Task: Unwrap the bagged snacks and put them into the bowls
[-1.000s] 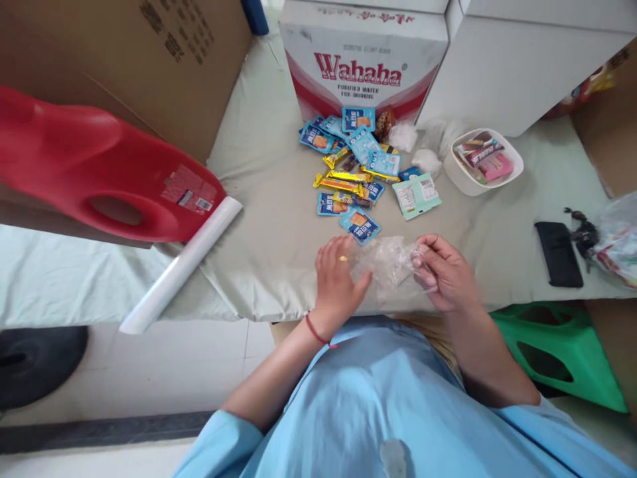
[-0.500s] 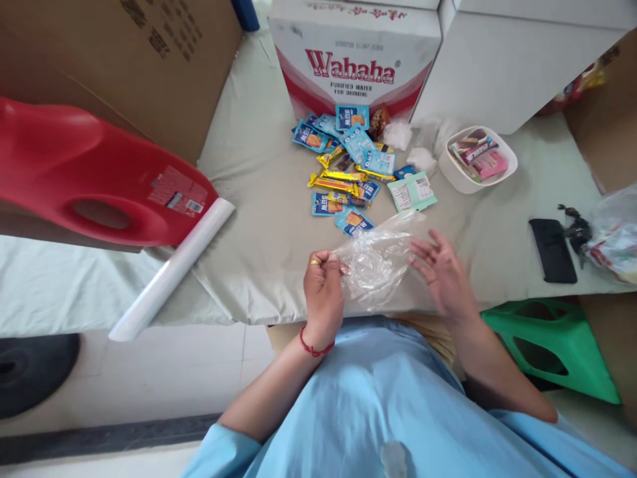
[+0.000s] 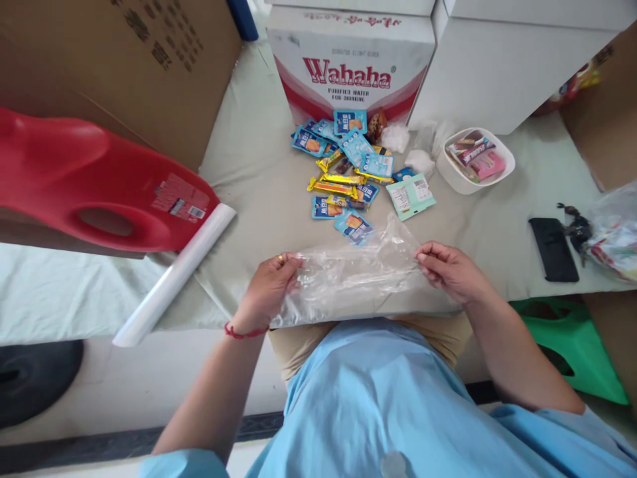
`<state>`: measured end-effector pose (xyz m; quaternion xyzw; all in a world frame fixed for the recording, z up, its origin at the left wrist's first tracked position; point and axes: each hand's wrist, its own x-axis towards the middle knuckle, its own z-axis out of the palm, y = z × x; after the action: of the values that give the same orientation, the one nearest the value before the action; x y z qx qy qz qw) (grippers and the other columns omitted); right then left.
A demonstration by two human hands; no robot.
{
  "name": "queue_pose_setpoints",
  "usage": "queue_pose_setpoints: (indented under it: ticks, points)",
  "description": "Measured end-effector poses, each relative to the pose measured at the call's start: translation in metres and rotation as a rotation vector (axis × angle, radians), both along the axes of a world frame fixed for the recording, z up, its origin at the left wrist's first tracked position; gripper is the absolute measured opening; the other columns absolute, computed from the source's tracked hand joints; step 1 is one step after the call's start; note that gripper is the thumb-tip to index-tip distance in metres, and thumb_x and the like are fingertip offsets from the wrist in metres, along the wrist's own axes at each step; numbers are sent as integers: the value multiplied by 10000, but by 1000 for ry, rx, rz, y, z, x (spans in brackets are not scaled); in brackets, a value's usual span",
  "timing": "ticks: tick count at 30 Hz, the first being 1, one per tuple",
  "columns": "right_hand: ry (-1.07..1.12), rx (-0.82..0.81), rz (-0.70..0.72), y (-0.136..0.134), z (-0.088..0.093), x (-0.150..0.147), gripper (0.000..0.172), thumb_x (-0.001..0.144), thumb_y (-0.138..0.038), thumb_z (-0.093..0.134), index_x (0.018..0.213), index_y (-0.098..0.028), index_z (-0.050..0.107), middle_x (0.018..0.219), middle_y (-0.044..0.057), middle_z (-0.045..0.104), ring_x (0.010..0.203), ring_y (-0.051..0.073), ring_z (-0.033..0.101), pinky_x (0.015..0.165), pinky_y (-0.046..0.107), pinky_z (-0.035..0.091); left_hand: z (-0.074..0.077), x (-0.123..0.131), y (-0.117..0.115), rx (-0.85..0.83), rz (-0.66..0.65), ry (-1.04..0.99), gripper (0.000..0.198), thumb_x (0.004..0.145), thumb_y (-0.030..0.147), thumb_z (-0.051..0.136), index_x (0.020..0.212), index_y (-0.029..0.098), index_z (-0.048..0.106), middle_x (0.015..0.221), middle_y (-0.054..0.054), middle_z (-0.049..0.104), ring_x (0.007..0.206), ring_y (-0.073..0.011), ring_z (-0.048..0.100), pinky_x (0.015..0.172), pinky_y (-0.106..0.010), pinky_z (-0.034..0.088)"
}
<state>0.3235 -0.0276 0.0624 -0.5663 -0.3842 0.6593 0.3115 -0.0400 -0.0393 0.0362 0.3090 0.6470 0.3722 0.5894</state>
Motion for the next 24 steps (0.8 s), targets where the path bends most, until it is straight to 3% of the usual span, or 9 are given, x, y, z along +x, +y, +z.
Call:
queue_pose_setpoints:
  ticks: [3,6,9,11,13,16,18,20,24]
  points:
    - [-63,-11,60,3,-1,9,472,717,-599,879,868,-213,654,569,-80,492,477,75,385,398,198,271,-1,-26,15,35,-68,188,352,724,519,811,792,205,669,528,46,499,485,-135,438,497,-271,322]
    - [-157,40,87,2,-7,7,475,736,-633,843,826,-218,632,569,-75,500,482,83,402,413,212,303,11,-29,20,255,107,548,276,777,407,781,937,211,671,757,-7,647,711,-190,596,647,-298,444]
    - [-222,85,90,-2,-12,0,465,769,-650,797,810,-223,618,573,-66,518,487,90,409,439,227,309,38,-8,7,538,283,838,143,902,329,673,1000,224,677,971,-41,673,869,-208,618,795,-342,480]
    - [-254,108,94,-6,-14,-4,453,785,-650,774,811,-226,616,576,-60,526,496,99,416,456,238,313,52,13,-6,723,201,929,109,944,285,621,984,228,704,958,-43,681,848,-207,606,822,-359,479]
    - [-285,133,107,-9,-16,-5,434,810,-645,742,819,-230,614,573,-56,525,503,111,424,472,249,328,53,32,-16,831,-99,904,142,954,262,600,989,238,736,912,-51,715,860,-222,639,853,-378,482]
    - [-390,207,164,-15,-22,5,377,872,-605,671,832,-233,623,586,-42,545,533,134,463,511,266,367,29,46,-20,754,-481,905,188,948,236,572,960,236,760,965,-105,768,1037,-302,688,985,-473,463]
    - [-514,276,250,-18,-26,18,339,910,-562,621,827,-234,640,606,-24,575,561,152,497,534,279,381,4,47,-21,681,-541,967,235,965,258,557,1066,220,765,1221,-160,761,1293,-360,623,1116,-553,396]
    - [-671,365,320,-21,-25,33,309,919,-524,606,829,-235,667,666,6,632,595,171,538,557,297,395,-17,44,-23,632,-566,1028,349,984,323,559,1274,211,719,1479,-183,648,1468,-376,503,1217,-605,295]
    - [-923,633,185,-25,1,41,260,954,-473,616,899,-240,719,829,68,695,691,208,605,641,344,456,-34,43,-28,595,-683,1073,595,1007,441,552,1566,239,515,1697,-181,409,1575,-374,378,1287,-675,116]
